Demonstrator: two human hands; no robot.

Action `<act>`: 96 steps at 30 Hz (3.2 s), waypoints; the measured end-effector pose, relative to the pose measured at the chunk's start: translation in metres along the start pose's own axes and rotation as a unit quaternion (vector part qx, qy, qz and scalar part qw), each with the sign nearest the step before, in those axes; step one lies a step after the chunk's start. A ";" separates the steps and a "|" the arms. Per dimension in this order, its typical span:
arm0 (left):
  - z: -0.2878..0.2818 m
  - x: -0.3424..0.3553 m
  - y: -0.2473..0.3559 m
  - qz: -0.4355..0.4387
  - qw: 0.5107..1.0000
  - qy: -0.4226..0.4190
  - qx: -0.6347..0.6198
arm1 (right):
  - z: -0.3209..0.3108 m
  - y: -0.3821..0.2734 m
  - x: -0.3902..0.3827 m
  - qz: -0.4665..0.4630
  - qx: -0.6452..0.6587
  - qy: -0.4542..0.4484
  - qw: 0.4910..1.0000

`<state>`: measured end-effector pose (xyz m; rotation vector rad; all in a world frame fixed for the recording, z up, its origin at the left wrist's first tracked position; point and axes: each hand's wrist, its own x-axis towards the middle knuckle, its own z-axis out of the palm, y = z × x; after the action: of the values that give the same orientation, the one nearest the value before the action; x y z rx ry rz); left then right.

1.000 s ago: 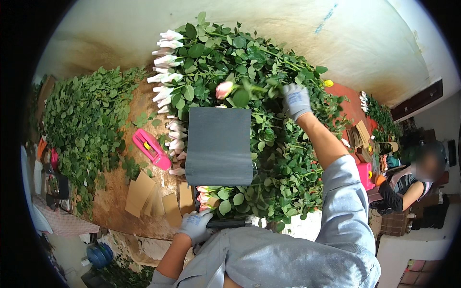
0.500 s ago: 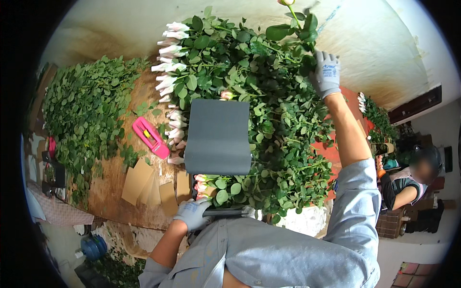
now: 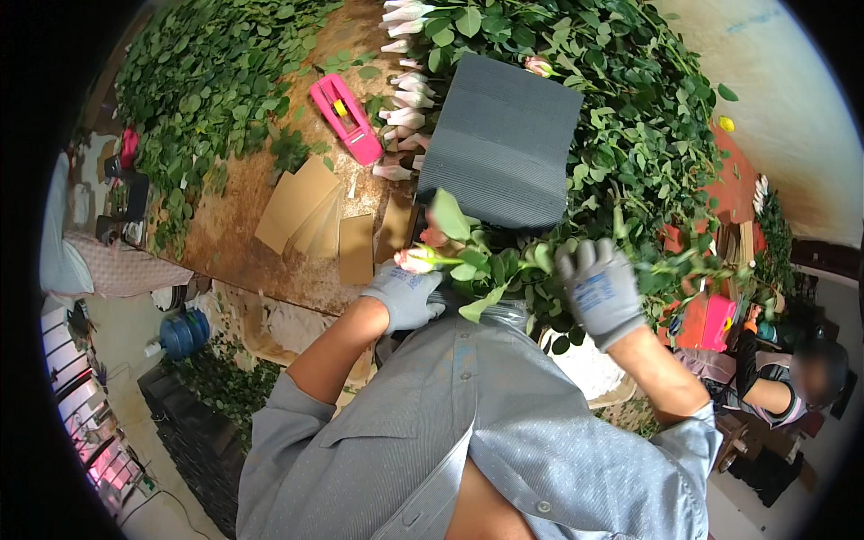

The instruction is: The person arranges artificial flowers into a black rectangular container, placing stems into slots and adjusting their positions. They handle the container and flowers repeatedly, occasionally opening and closing the container lid.

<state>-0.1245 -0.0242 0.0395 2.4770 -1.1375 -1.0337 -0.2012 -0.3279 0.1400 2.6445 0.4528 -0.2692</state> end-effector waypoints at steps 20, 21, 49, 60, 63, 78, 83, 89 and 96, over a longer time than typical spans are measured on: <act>-0.008 0.001 0.003 0.003 1.000 0.001 0.000 | 0.037 -0.089 0.099 -0.094 0.322 -0.001 0.942; -0.010 0.001 0.004 0.003 1.000 -0.006 -0.001 | 0.049 -0.098 0.107 -0.105 0.332 0.002 0.937; -0.014 0.000 -0.001 -0.005 0.999 -0.048 -0.022 | 0.108 -0.118 0.128 -0.130 0.324 0.025 0.937; -0.040 -0.027 -0.035 0.051 0.945 0.102 -0.308 | 0.070 -0.102 0.118 -0.081 0.412 0.000 0.907; -0.044 -0.024 -0.032 0.059 0.961 0.089 -0.254 | 0.064 -0.102 0.115 -0.057 0.401 0.006 0.914; -0.020 0.009 -0.002 -0.016 0.998 -0.038 -0.040 | 0.108 -0.120 0.143 -0.062 0.207 0.139 0.967; -0.016 0.007 -0.002 -0.013 0.999 -0.022 -0.044 | 0.107 -0.117 0.138 -0.072 0.191 0.127 0.971; -0.021 0.008 0.001 -0.019 0.998 -0.041 -0.041 | 0.102 -0.117 0.138 -0.081 0.186 0.080 0.976; -0.012 -0.009 -0.021 0.053 0.984 0.070 -0.155 | 0.043 -0.079 0.109 -0.002 0.399 0.125 0.908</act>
<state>-0.1080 -0.0047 0.0428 2.1834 -0.9721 -0.9115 -0.1336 -0.2510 0.0426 3.5103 0.5051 -0.1273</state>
